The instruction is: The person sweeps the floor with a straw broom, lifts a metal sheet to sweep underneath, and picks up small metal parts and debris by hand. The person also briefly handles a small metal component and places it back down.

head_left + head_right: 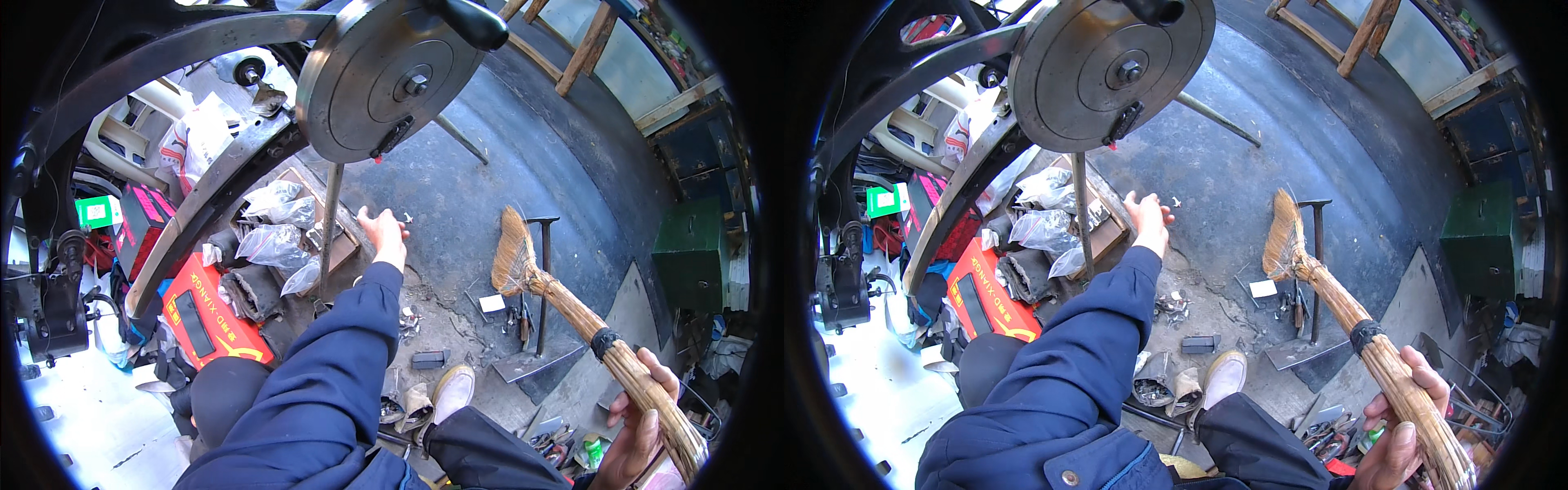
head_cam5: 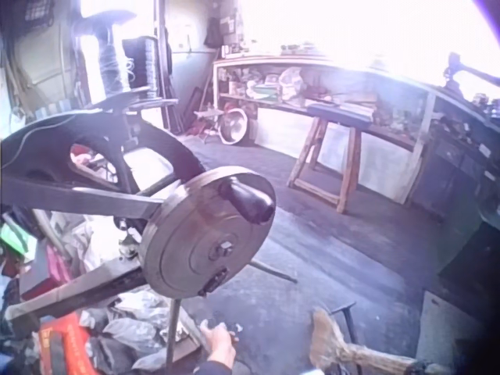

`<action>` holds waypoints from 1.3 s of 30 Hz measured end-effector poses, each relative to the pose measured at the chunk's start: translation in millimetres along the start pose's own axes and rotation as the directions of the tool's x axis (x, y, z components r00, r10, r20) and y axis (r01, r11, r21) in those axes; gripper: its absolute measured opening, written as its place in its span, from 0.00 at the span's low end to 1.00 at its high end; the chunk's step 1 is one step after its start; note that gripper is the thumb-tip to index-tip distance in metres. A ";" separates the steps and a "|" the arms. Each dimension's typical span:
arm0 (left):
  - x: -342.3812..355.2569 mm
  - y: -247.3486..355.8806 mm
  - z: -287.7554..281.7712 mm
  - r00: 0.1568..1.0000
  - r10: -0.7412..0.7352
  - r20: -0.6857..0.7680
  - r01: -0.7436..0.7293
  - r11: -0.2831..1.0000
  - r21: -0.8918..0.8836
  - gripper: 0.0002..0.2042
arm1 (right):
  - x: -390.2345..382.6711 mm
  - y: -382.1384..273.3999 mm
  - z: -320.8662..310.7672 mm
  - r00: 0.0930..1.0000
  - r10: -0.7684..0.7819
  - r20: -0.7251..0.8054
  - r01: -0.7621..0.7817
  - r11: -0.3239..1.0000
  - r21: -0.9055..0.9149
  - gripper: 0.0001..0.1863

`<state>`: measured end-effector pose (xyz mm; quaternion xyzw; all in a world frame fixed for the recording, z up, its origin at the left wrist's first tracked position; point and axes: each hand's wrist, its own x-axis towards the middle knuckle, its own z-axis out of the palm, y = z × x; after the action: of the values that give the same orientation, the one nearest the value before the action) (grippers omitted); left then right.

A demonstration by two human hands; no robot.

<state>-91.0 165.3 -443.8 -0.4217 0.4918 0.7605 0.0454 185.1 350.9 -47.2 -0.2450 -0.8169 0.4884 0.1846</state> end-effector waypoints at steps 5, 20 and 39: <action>28.4 10.4 -18.3 0.995 -0.046 -0.093 0.047 0.999 0.009 0.35 | -1.1 -0.9 -1.8 1.000 0.005 0.025 -0.004 1.000 -0.027 0.38; 2.5 -29.0 -28.5 0.955 -0.294 -0.048 0.297 0.929 0.219 0.19 | -3.2 -2.5 -6.6 0.995 0.088 -0.036 -0.092 0.991 -0.097 0.37; -48.4 -54.0 -57.1 0.997 -0.082 0.018 0.074 0.962 0.261 0.30 | -0.9 -3.1 -20.2 0.983 0.171 -0.065 -0.168 0.984 0.060 0.37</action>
<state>0.2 164.8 -458.1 -0.4201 0.5697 0.6929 0.1373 196.1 363.4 -35.3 -0.3255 -0.7724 0.5156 0.1776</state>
